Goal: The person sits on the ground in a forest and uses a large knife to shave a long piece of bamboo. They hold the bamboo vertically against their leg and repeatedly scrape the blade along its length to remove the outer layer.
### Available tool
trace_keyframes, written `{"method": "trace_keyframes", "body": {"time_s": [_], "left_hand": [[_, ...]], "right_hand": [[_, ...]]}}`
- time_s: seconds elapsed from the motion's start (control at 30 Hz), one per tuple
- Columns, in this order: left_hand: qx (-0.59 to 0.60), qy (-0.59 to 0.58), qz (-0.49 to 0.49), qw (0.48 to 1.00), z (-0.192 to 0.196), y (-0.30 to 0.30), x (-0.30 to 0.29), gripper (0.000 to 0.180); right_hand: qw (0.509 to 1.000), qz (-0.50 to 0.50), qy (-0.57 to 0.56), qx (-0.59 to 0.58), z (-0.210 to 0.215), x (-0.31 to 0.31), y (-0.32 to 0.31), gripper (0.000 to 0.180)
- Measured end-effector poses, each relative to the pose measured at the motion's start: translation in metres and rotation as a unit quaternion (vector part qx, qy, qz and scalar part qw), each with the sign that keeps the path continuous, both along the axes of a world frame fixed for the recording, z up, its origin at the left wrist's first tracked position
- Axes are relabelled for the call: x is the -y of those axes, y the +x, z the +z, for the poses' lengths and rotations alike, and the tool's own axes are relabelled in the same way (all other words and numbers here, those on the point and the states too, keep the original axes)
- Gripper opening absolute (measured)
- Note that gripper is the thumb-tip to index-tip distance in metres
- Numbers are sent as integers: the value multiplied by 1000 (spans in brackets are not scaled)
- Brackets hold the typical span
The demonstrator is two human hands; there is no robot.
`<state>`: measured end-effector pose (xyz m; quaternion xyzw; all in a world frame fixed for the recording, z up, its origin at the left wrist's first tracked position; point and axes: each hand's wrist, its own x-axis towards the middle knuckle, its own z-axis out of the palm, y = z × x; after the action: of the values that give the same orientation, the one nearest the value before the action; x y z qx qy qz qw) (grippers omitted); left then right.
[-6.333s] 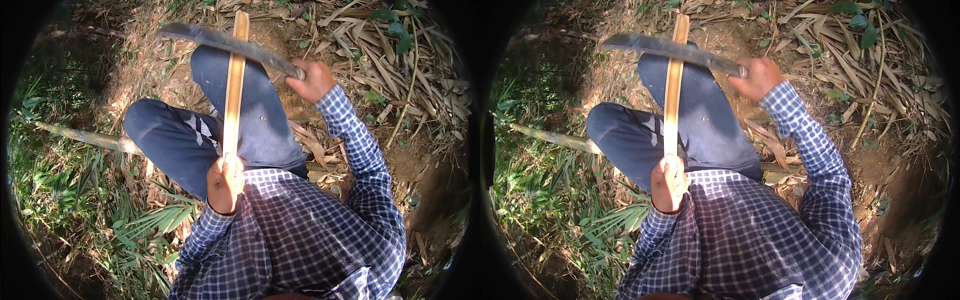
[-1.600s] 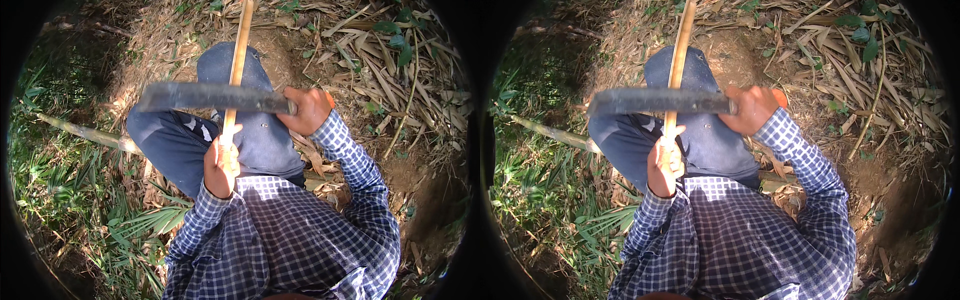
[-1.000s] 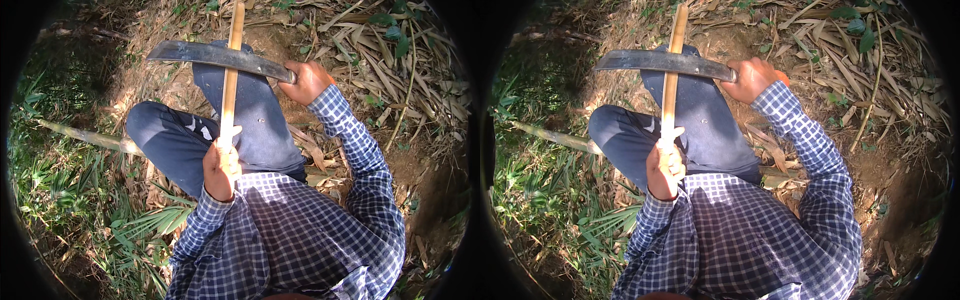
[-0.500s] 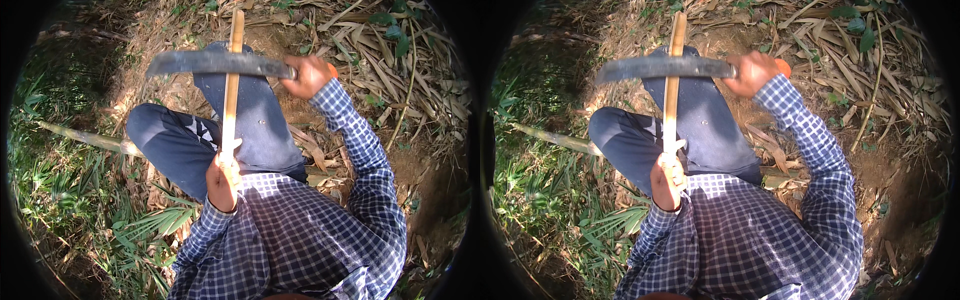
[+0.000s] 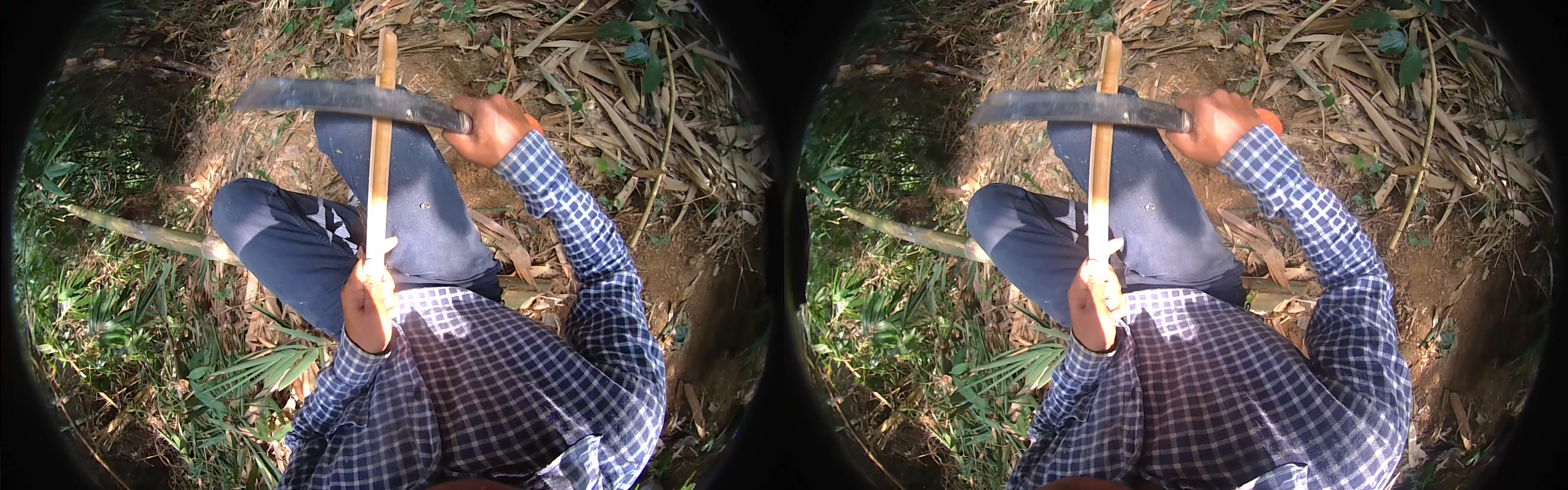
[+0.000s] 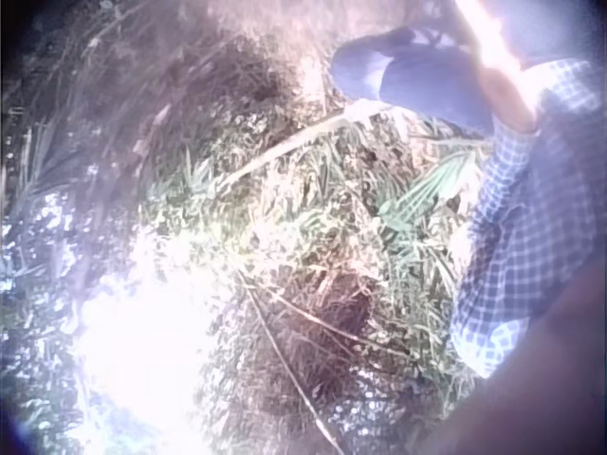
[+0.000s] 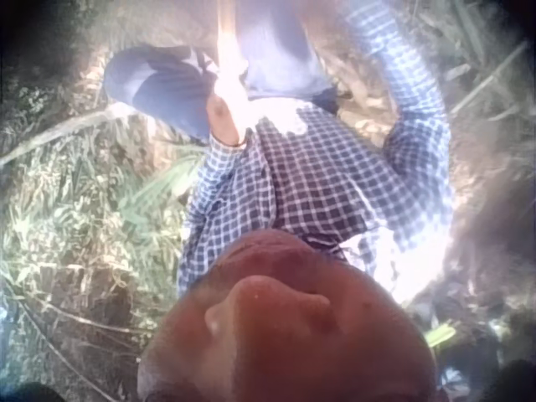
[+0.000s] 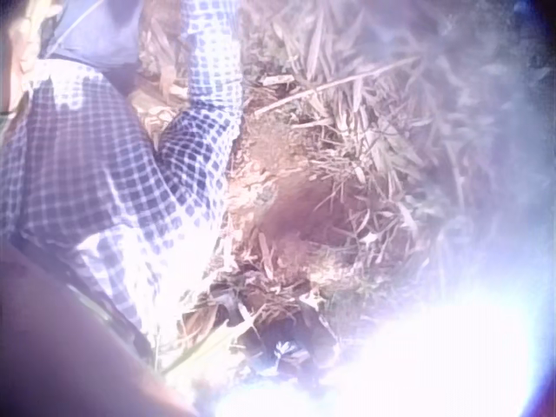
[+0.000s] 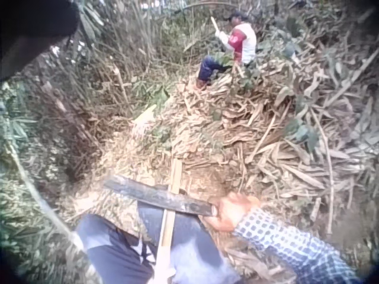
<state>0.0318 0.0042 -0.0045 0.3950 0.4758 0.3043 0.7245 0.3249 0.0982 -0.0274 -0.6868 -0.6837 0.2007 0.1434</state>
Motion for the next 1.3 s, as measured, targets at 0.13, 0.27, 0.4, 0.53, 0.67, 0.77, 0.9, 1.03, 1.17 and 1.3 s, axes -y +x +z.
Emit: {"method": "trace_keyframes", "body": {"time_s": [0.13,0.27,0.4,0.53,0.67,0.77,0.9,1.03,1.17,1.3], "left_hand": [[-9,-31,4,999,2,-5,7,48],[-12,1,15,1000,4,0,3,44],[-8,-14,9,1000,0,-4,4,47],[-24,-6,4,1000,2,-3,-2,47],[2,-35,13,999,-1,-5,9,44],[-19,-31,5,999,5,-2,8,45],[-1,-57,6,998,5,-10,8,47],[35,-45,42,997,0,2,-11,42],[37,-12,38,999,-1,23,-40,36],[59,1,74,996,-5,30,-41,31]], "right_hand": [[997,-24,-25,72,-7,-13,8,25],[999,-40,-29,15,-1,-21,2,23],[998,3,2,56,-9,-15,5,25],[991,-95,-91,19,0,-32,7,28],[998,15,56,37,-19,-20,8,28],[995,-91,-30,27,-19,-39,21,32],[977,-209,-2,-36,-20,-59,42,31],[979,-159,-74,-103,-4,-8,16,33],[994,-22,51,-94,2,44,-25,30],[997,41,48,-54,8,61,-36,29]]}}
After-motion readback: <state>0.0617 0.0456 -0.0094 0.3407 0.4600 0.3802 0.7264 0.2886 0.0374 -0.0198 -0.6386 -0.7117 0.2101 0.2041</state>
